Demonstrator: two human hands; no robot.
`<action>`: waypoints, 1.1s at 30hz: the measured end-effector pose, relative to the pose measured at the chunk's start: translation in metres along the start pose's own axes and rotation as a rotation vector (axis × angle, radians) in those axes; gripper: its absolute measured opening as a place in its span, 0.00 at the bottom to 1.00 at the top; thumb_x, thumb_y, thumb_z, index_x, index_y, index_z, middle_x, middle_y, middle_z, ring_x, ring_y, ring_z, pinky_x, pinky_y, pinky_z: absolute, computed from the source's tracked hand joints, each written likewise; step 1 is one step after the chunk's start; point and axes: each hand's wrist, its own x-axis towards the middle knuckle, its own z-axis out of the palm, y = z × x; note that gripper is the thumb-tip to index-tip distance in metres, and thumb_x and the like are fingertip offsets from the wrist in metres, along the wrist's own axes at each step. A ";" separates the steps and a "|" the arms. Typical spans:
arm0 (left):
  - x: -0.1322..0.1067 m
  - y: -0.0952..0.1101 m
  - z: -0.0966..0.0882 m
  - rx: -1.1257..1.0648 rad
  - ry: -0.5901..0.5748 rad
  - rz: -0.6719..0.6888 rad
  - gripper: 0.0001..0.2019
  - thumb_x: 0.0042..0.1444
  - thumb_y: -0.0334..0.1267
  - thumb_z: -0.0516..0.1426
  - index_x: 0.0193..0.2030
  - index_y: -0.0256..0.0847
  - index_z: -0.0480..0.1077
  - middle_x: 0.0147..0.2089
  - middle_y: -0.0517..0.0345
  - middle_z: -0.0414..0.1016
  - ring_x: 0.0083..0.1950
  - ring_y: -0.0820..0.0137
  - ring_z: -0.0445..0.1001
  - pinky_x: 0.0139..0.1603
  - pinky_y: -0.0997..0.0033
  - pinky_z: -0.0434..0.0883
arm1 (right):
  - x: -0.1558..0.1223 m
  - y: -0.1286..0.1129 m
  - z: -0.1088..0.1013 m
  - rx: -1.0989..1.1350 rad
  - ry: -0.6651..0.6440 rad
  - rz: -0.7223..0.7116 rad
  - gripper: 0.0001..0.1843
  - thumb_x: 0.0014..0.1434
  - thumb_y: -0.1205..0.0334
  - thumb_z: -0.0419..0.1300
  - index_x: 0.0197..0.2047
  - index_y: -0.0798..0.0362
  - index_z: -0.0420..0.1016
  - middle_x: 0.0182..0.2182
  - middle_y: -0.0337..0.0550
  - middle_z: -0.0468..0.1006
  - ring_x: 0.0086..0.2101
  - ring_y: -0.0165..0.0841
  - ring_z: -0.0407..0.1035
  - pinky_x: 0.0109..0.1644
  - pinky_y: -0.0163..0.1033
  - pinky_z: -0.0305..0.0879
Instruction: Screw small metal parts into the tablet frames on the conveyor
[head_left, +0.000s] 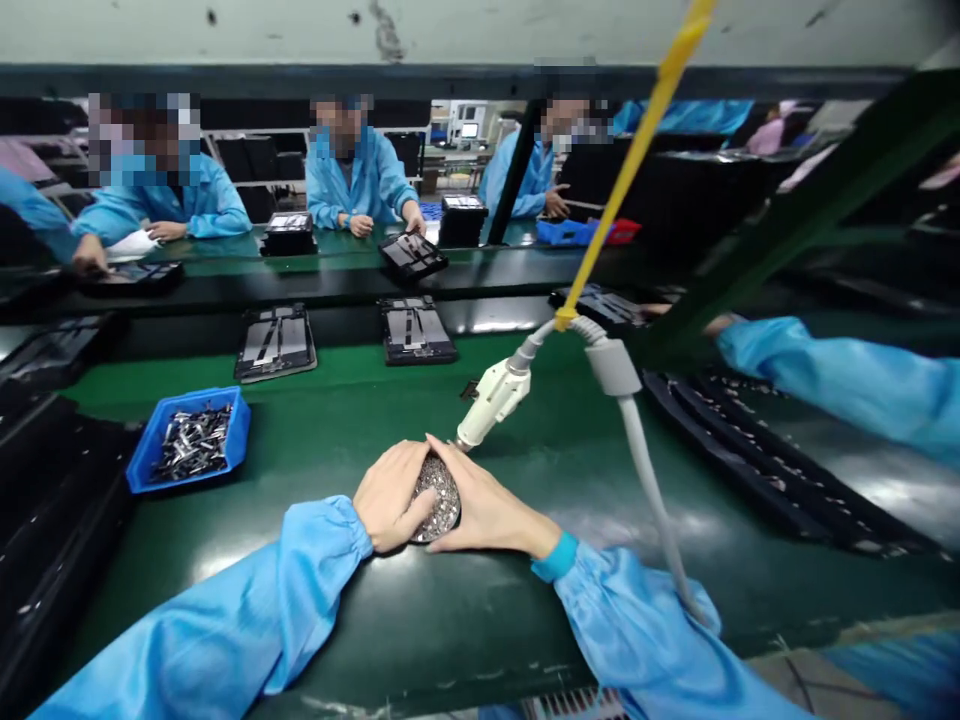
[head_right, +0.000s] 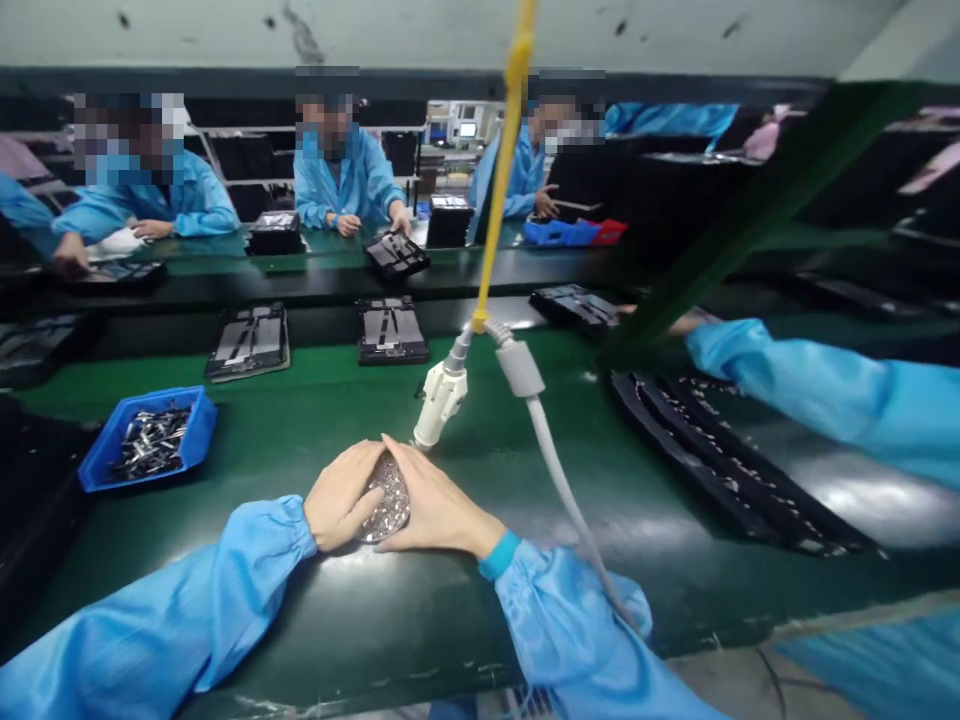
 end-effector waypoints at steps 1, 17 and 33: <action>-0.007 0.002 -0.001 -0.031 0.022 -0.024 0.34 0.73 0.55 0.40 0.75 0.33 0.59 0.71 0.36 0.69 0.72 0.53 0.67 0.78 0.42 0.61 | -0.002 -0.005 0.005 0.017 0.019 -0.004 0.77 0.41 0.48 0.82 0.80 0.57 0.39 0.74 0.72 0.57 0.73 0.60 0.56 0.76 0.66 0.56; -0.032 0.002 -0.022 -0.246 0.097 -0.188 0.34 0.74 0.52 0.37 0.76 0.34 0.60 0.77 0.45 0.61 0.79 0.59 0.58 0.83 0.51 0.53 | 0.007 -0.047 0.017 0.045 0.115 0.032 0.68 0.45 0.51 0.80 0.79 0.51 0.45 0.73 0.64 0.61 0.71 0.57 0.60 0.74 0.64 0.62; 0.010 -0.006 -0.042 -0.574 -0.060 -0.397 0.42 0.71 0.62 0.34 0.80 0.31 0.47 0.79 0.41 0.55 0.81 0.60 0.53 0.83 0.50 0.48 | 0.025 -0.057 0.022 -0.234 0.180 -0.216 0.10 0.69 0.58 0.64 0.50 0.52 0.83 0.57 0.55 0.79 0.63 0.48 0.70 0.69 0.58 0.70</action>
